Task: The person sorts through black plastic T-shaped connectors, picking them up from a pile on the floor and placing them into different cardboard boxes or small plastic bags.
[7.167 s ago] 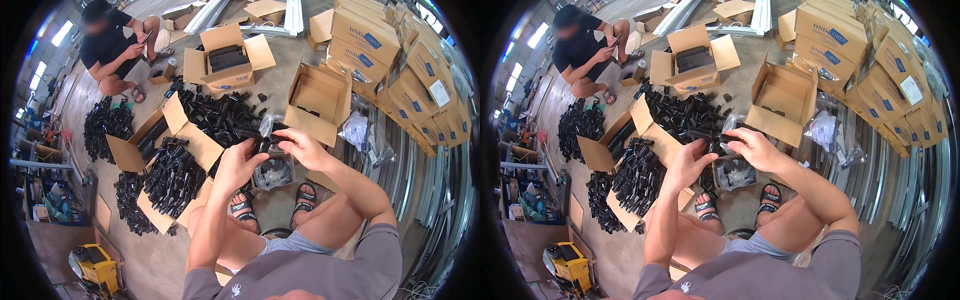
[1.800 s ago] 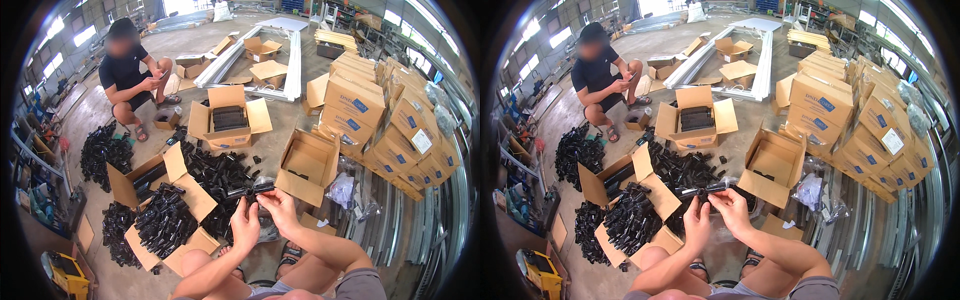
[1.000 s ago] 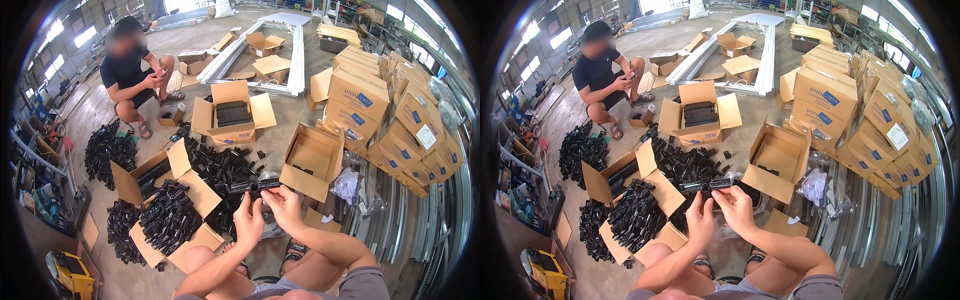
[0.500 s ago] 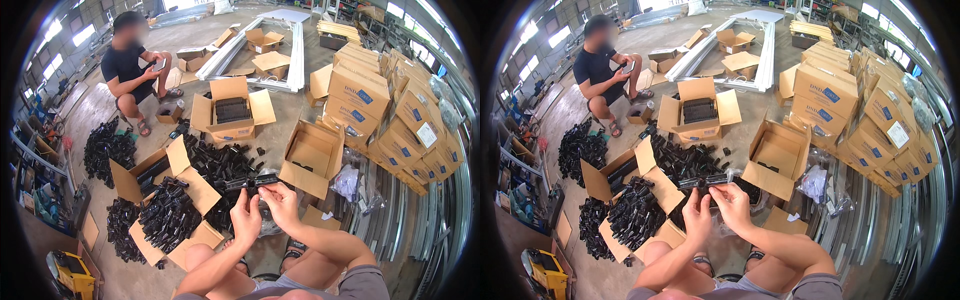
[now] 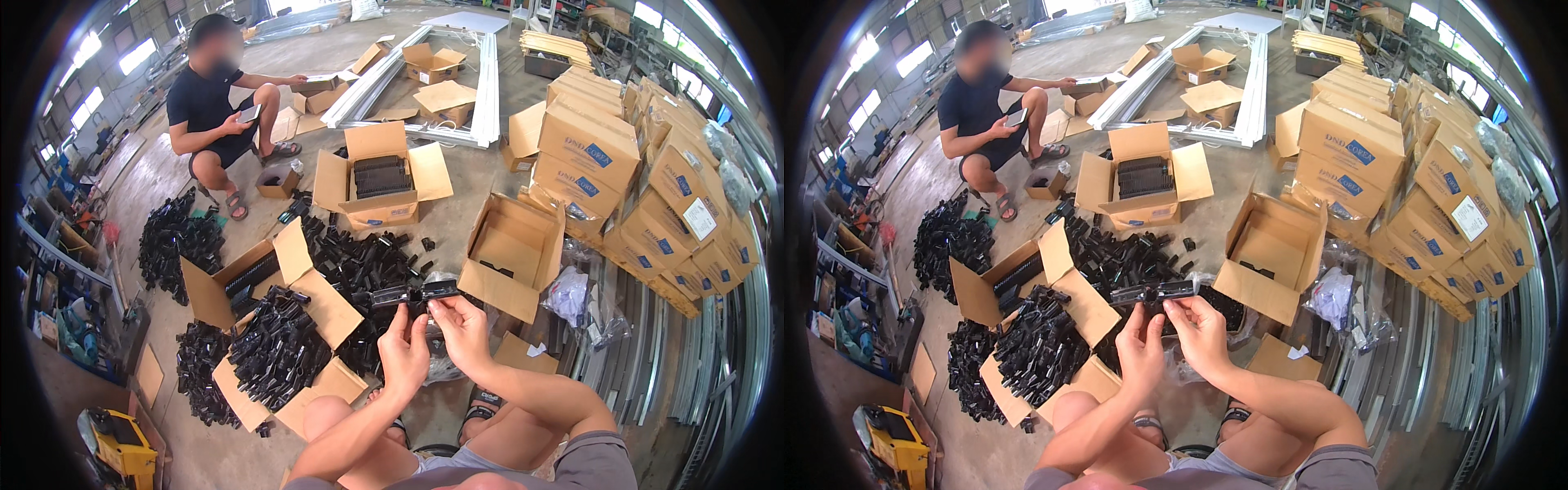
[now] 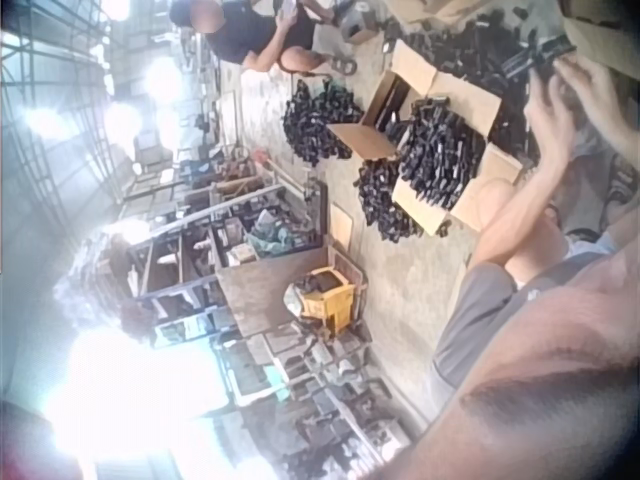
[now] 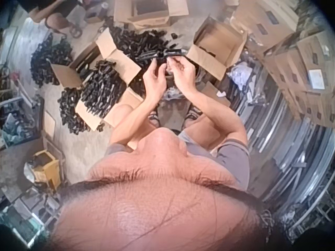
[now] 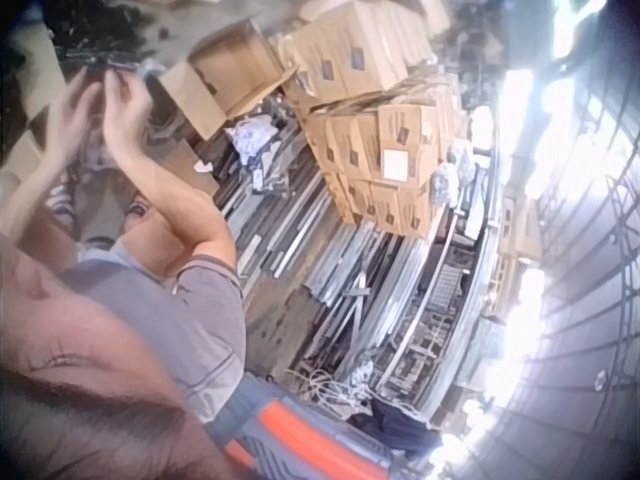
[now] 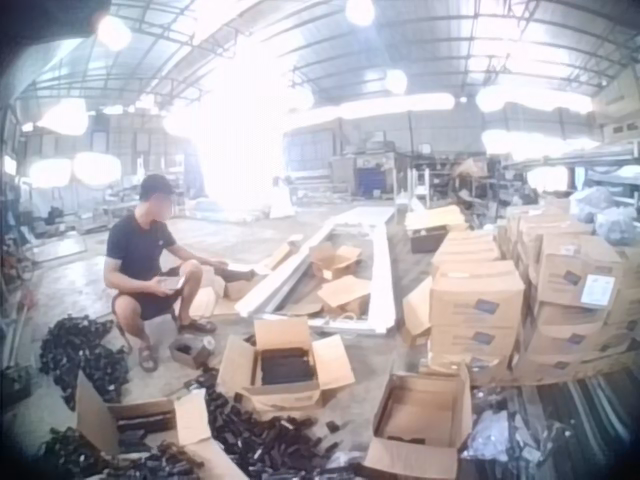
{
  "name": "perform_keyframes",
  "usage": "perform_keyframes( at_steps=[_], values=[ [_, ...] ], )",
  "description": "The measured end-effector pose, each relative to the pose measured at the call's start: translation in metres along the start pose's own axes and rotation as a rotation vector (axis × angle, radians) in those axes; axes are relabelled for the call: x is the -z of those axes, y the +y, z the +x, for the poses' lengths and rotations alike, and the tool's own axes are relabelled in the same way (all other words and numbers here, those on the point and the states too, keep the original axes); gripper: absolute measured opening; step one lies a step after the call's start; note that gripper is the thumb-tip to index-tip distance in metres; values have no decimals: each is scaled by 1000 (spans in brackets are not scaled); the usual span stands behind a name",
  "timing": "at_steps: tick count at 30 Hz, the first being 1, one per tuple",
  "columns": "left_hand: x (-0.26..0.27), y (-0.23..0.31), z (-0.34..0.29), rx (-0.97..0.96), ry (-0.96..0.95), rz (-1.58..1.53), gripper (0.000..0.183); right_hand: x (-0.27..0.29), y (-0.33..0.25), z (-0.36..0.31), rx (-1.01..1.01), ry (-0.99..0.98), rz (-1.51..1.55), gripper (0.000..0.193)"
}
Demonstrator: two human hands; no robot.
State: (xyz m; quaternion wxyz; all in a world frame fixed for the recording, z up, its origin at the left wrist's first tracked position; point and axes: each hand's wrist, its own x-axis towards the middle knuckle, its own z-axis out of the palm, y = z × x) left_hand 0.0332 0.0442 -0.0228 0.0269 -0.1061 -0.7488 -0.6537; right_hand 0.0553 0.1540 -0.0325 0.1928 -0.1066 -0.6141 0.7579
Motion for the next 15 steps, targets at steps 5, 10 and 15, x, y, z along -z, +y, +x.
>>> perform_keyframes(
  at_steps=[5,10,15],
  values=[
    [-1,-10,-1,-28,-5,-13,42,-6,-5,-5,77,55,-60,16],
    [5,8,0,104,-110,15,35,-3,-9,-2,-5,36,-64,16],
    [-1,-7,1,-17,-5,-45,41,-6,-12,-6,91,63,-114,13]
  ],
)
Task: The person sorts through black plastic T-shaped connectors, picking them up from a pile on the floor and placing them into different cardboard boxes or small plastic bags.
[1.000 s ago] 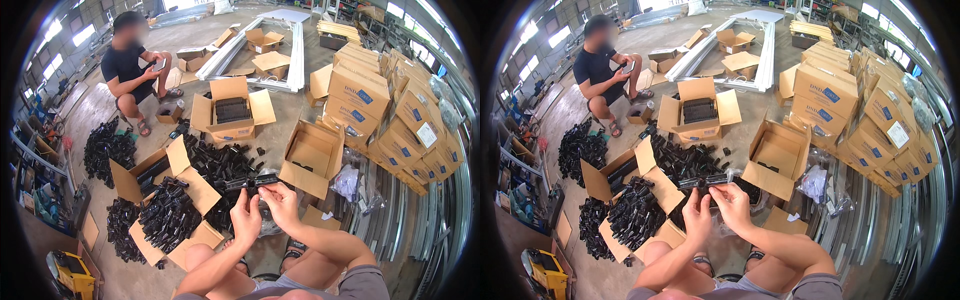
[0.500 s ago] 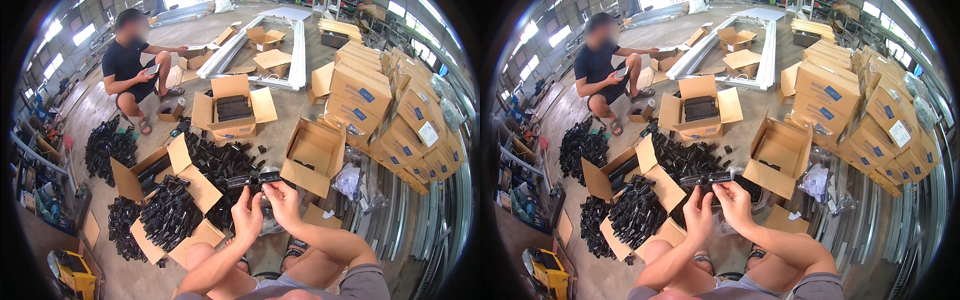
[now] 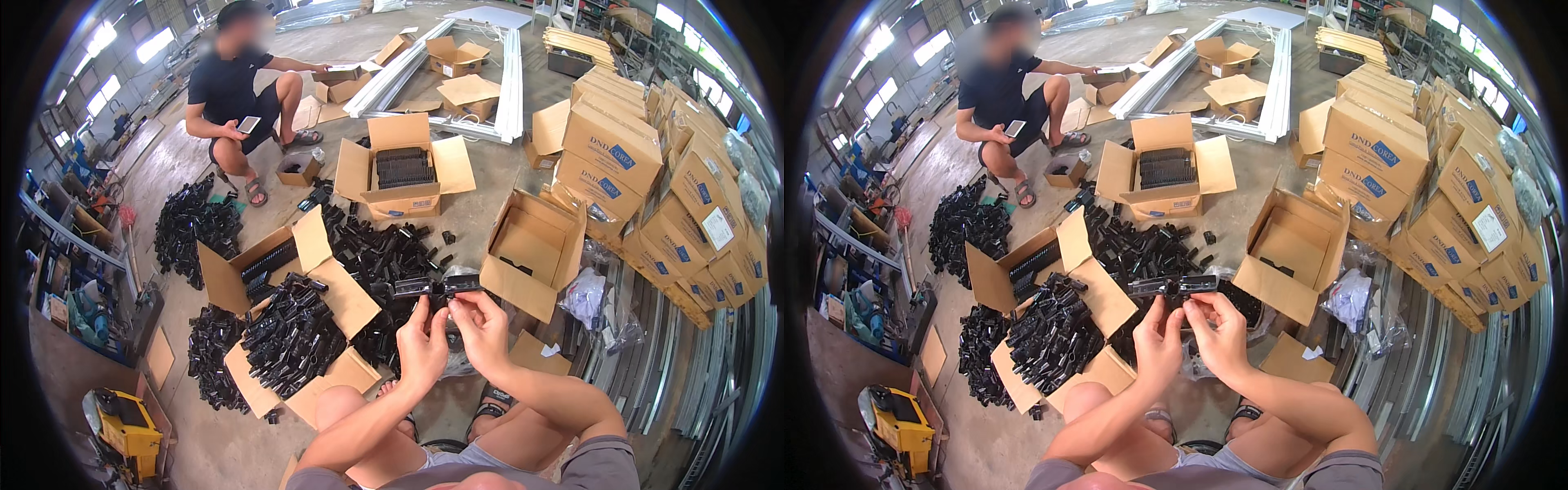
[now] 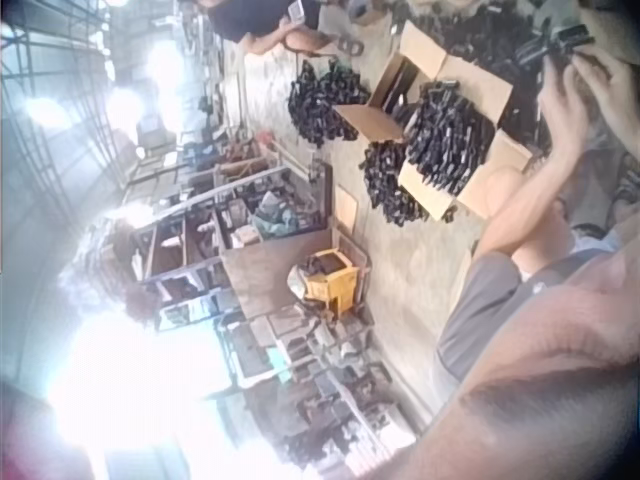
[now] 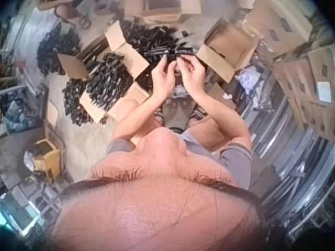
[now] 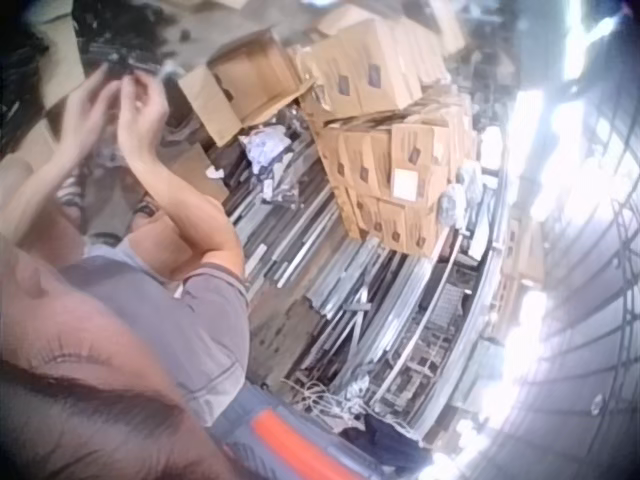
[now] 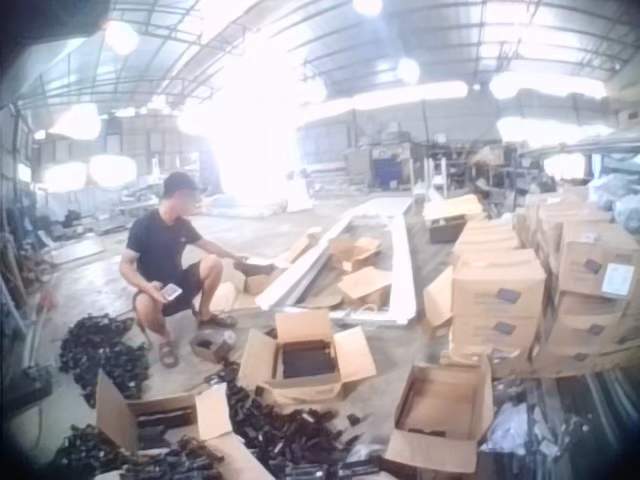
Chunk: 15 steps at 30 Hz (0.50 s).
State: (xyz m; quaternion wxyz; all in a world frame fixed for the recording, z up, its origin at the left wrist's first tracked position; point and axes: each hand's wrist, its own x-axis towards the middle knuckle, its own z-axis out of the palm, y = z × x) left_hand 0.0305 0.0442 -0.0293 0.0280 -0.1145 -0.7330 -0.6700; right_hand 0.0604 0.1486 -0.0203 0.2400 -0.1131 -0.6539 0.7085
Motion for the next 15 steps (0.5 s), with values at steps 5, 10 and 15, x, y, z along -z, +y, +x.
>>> perform_keyframes(
  at_steps=[5,10,15],
  values=[
    [1,-7,0,-37,-17,26,42,3,6,4,-41,-42,-49,17],
    [-1,-4,0,-30,-26,31,44,2,7,0,-26,36,48,19],
    [-1,-4,1,-12,-38,6,42,9,5,8,-84,-32,46,20]
  ],
)
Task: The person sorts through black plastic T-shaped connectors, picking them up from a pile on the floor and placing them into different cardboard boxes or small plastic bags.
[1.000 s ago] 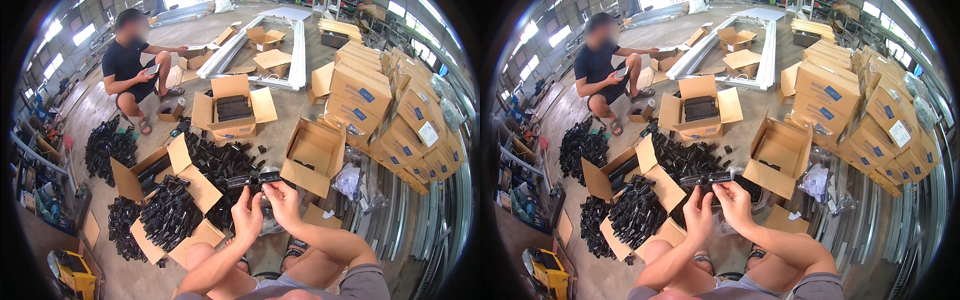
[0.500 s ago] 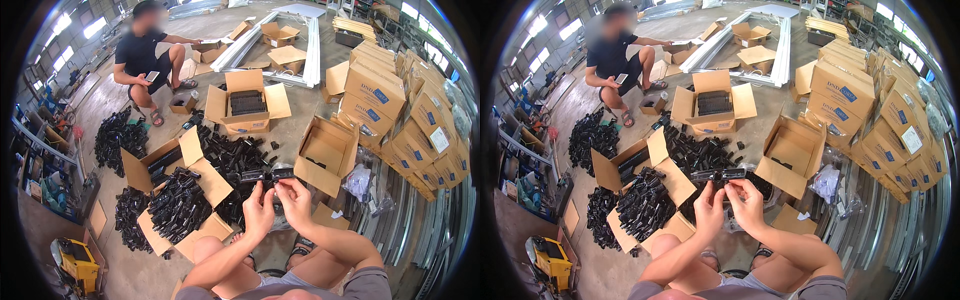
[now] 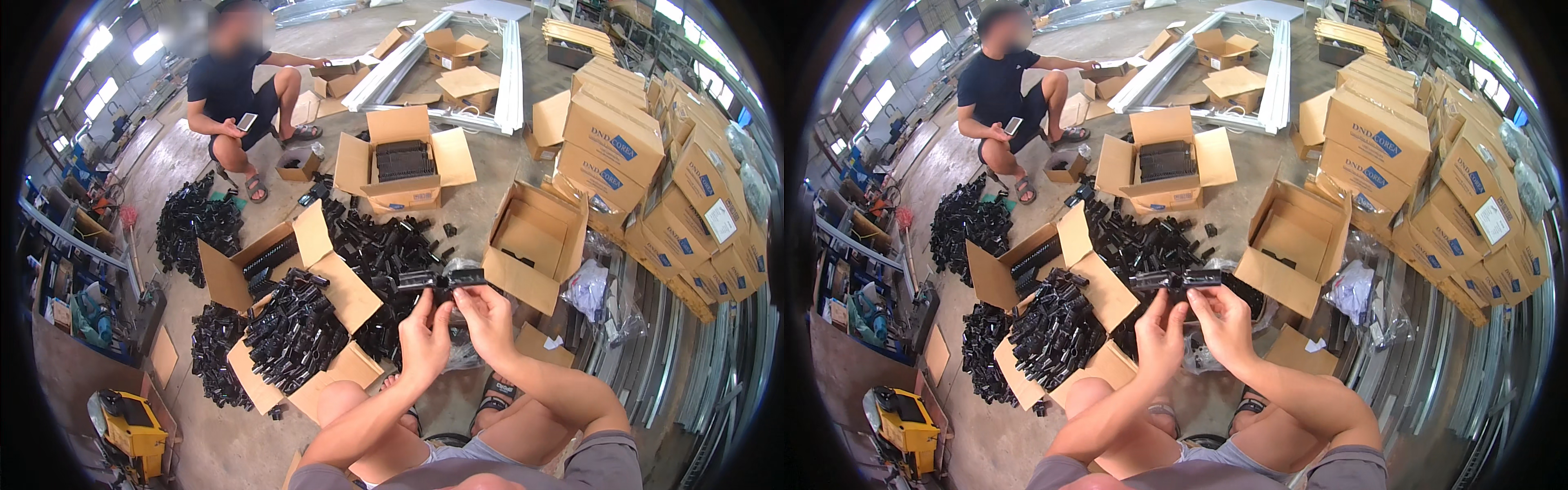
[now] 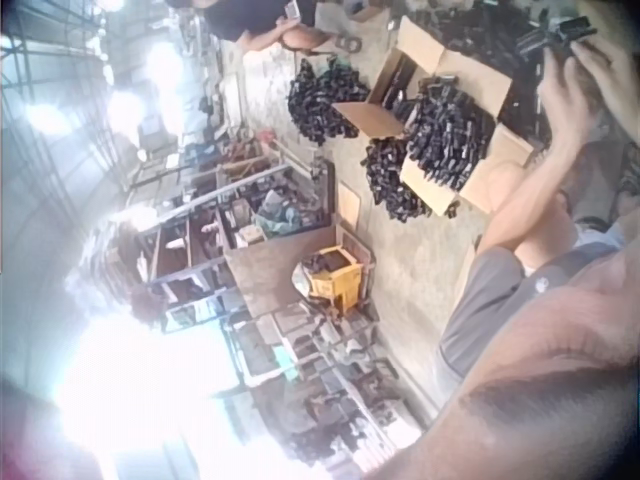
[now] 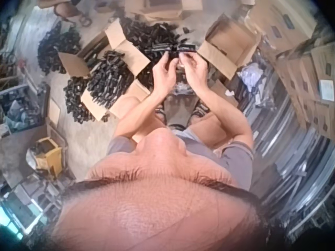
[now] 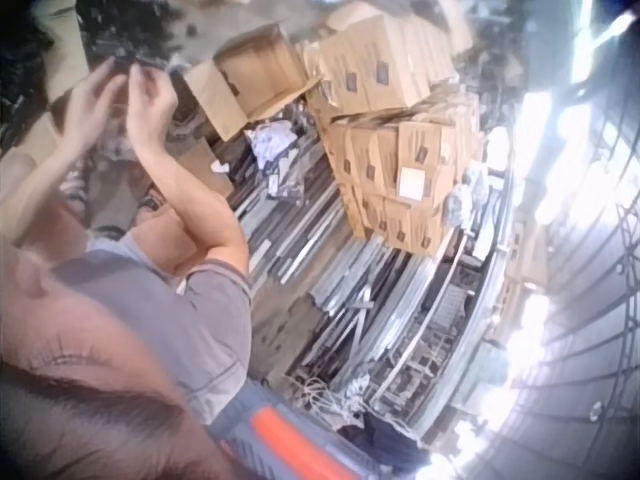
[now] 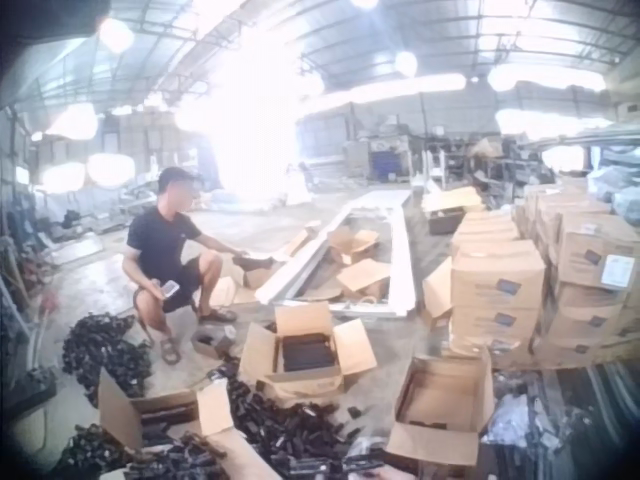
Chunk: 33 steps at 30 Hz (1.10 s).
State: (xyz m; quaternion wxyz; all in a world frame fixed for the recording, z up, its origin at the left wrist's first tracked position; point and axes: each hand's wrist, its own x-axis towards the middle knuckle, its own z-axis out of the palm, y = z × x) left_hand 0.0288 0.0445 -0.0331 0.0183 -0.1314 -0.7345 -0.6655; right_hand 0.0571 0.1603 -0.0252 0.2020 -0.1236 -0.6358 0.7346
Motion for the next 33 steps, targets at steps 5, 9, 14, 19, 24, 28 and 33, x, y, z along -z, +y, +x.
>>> perform_keyframes(
  at_steps=[5,9,14,19,24,28,33],
  values=[
    [12,8,13,341,-144,-485,36,4,-7,-1,-27,-61,-59,19],
    [17,18,15,429,-237,-614,32,8,-14,-1,62,-15,-154,16],
    [16,21,13,407,-304,-657,31,2,-30,0,293,2,-318,20],
    [13,21,11,362,-354,-627,35,5,-25,1,303,20,-311,19],
    [11,13,10,341,-349,-575,35,7,-23,4,295,58,-293,16],
    [11,14,9,357,-334,-555,34,15,-29,4,238,-14,-304,30],
    [8,12,11,349,-226,-491,39,27,-29,12,-7,-139,229,45]
  ],
)
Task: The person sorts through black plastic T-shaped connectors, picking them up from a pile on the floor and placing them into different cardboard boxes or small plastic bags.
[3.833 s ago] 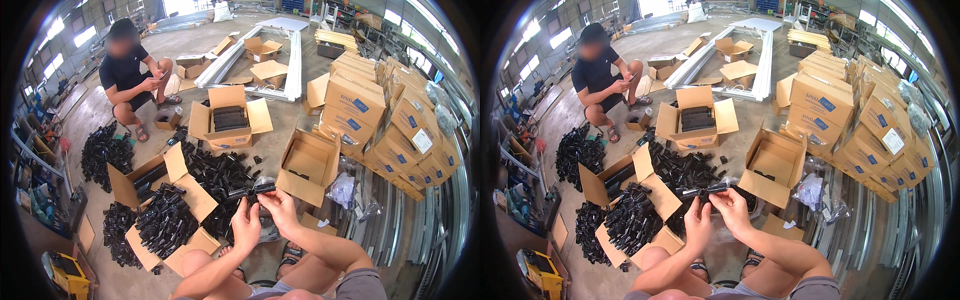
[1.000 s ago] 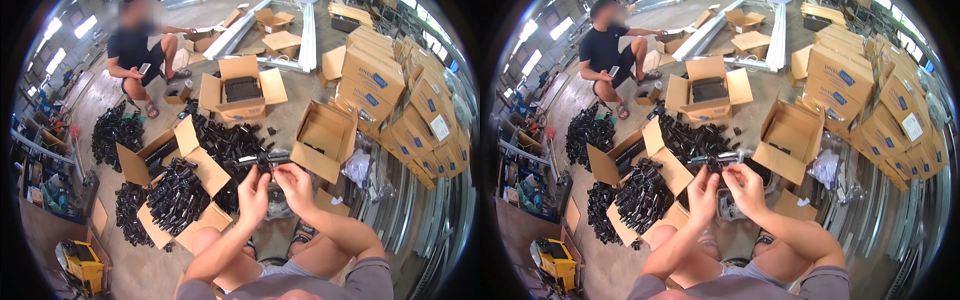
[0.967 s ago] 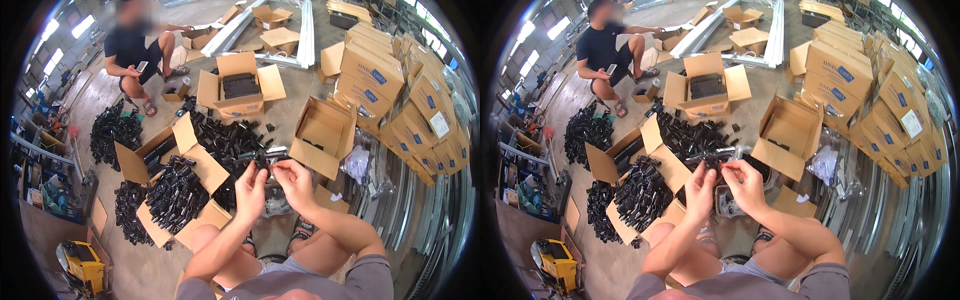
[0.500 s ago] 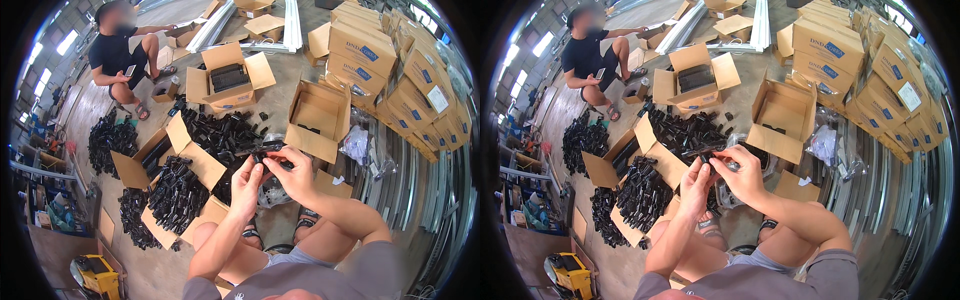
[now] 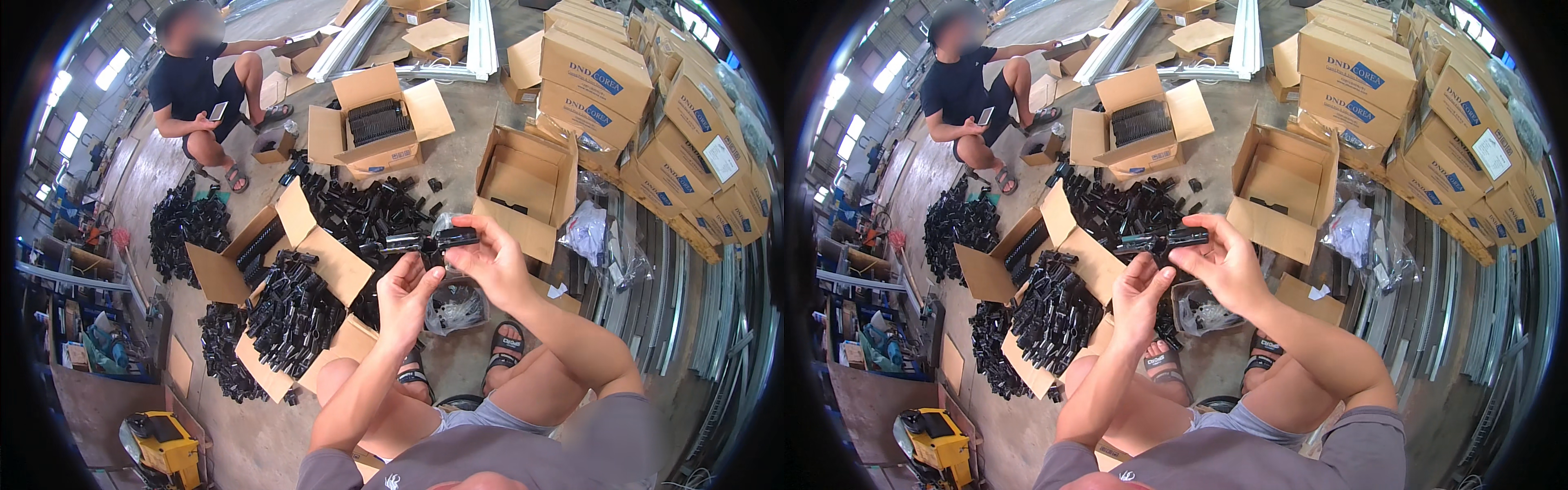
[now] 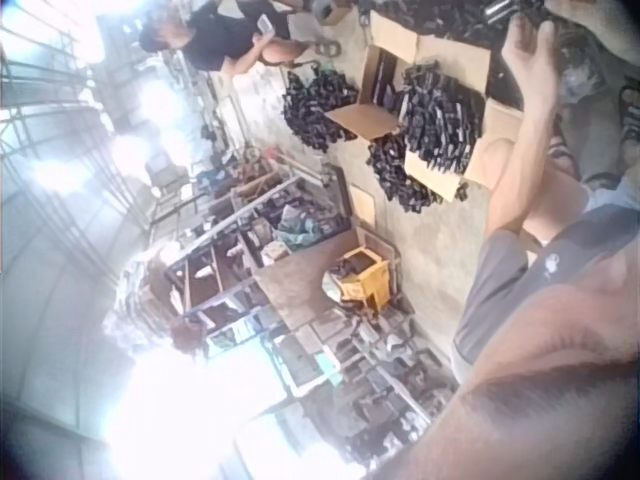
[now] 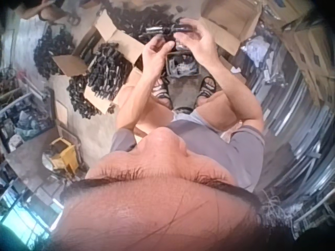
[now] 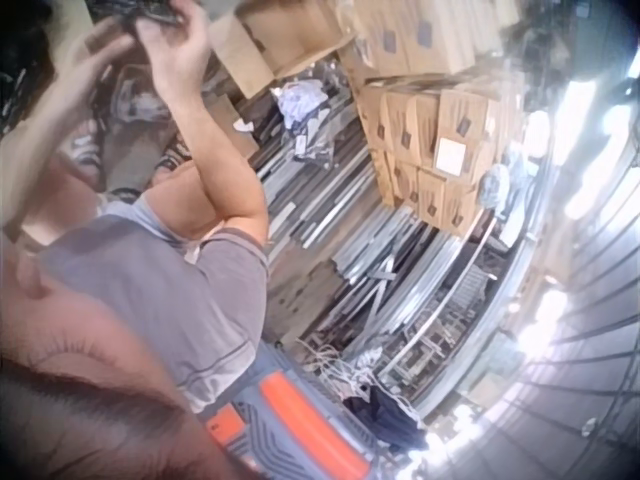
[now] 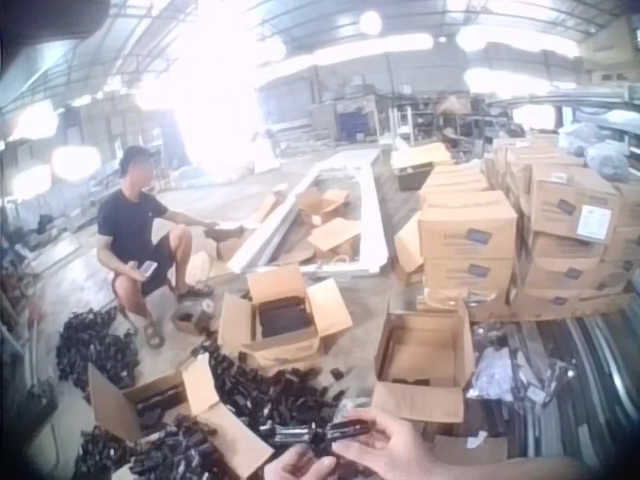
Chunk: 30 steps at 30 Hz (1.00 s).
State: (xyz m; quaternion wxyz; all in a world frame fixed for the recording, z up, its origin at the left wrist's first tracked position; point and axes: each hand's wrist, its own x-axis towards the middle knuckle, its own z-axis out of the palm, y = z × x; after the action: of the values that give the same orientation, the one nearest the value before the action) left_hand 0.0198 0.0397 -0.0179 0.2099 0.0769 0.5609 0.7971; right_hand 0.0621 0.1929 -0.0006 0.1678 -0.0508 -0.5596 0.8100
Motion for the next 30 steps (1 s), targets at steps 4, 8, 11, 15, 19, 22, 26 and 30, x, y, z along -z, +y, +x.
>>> perform_keyframes(
  at_steps=[4,8,11,15,19,22,26,30],
  values=[
    [-1,10,-2,41,8,5,34,10,-2,0,-57,10,-48,41],
    [9,12,-3,85,-18,52,29,5,-2,-5,-32,19,-90,40],
    [8,15,-2,87,-27,17,31,6,-1,-7,9,21,-92,39],
    [-2,23,-2,150,-83,5,40,15,1,-11,-22,11,-81,40],
    [8,8,-6,204,-72,9,43,13,3,-16,-64,-50,-151,47],
    [14,-1,-4,185,-23,6,41,29,15,-4,-49,-31,-225,49],
    [31,15,-6,148,22,198,38,106,82,78,51,219,-671,27],
    [4,-2,15,224,-202,250,40,306,148,127,-112,242,-1406,29]
  ],
)
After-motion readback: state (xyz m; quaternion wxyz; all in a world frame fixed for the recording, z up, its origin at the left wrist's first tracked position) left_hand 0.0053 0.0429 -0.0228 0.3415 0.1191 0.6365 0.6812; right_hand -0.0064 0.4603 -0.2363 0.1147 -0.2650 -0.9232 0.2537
